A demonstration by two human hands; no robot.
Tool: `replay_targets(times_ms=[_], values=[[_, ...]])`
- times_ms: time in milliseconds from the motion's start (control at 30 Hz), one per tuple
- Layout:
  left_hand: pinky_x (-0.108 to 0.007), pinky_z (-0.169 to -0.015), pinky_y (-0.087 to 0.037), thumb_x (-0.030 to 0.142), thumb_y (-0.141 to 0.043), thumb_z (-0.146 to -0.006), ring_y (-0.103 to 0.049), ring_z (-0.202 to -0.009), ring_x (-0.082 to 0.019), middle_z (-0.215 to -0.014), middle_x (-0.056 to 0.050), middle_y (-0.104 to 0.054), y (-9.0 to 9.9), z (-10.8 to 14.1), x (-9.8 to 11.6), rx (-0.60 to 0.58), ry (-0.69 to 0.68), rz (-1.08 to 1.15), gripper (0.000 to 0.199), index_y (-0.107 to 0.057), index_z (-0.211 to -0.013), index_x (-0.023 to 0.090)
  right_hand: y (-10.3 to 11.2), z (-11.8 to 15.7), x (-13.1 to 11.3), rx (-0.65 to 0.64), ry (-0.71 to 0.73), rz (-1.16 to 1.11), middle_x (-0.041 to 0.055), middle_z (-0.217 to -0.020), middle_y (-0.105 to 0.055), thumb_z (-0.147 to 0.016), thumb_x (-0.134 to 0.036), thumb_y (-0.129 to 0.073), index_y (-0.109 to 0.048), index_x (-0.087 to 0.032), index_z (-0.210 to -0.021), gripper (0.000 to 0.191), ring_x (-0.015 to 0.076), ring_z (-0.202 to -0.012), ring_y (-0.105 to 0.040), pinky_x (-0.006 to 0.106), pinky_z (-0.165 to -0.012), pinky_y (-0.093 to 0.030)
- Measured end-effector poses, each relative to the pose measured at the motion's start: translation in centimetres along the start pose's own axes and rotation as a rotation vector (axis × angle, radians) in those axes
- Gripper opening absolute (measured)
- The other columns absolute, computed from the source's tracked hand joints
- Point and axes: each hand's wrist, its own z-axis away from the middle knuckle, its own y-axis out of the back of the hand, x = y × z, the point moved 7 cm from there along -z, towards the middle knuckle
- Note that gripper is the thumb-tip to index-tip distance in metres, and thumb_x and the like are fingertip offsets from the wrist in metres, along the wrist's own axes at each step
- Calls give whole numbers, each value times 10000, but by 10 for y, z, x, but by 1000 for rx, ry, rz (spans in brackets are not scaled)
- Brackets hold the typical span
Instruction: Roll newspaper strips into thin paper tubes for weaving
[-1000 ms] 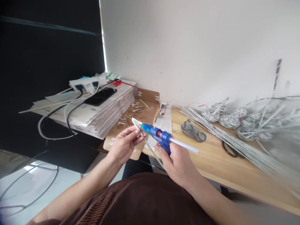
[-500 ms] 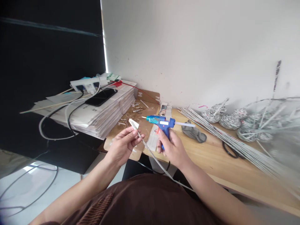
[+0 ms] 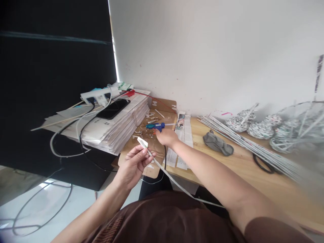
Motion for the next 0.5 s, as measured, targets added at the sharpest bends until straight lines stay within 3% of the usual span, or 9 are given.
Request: replay_targets(times_ms=[167,300,400,433,500], values=[[-206,-647,-598,197,-796,-703,-731,-805,-203,-793,-32,-703,-1,0,0,-11,26,-9,218,-638,-844,144,-5,-15,-8,39,-43,143,224,-1114,-687,-930,-605,-230,-713,-123,-1016,688,356,-1069,-638,394,-812,-471],[-193,-596,-585,201,-814,-676,-731,-797,-209,-713,-12,-675,-1,-2,1,7,38,-2,241,-644,-840,155,8,-3,-13,81,-23,211,243,-1062,-694,-934,-610,-210,-723,-112,-927,715,364,-1079,-627,416,-855,-451],[-195,-601,-578,199,-820,-667,-720,-786,-189,-686,-4,-660,0,-6,2,27,19,8,238,-646,-822,155,22,27,-16,93,45,190,199,-966,-714,-940,-615,-218,-694,-148,-802,681,328,-1038,-639,403,-877,-446],[-188,-598,-571,195,-817,-670,-710,-759,-163,-697,-3,-662,0,-7,3,33,5,10,230,-650,-822,153,23,41,-18,57,97,84,170,-896,-716,-946,-594,-251,-668,-157,-771,629,297,-958,-660,388,-848,-464],[-157,-574,-542,181,-809,-680,-669,-685,-100,-727,2,-666,-1,-10,4,40,-30,14,208,-661,-823,147,15,73,-18,-151,143,-305,95,-782,-693,-943,-583,-323,-614,-174,-829,515,208,-757,-668,332,-727,-512]])
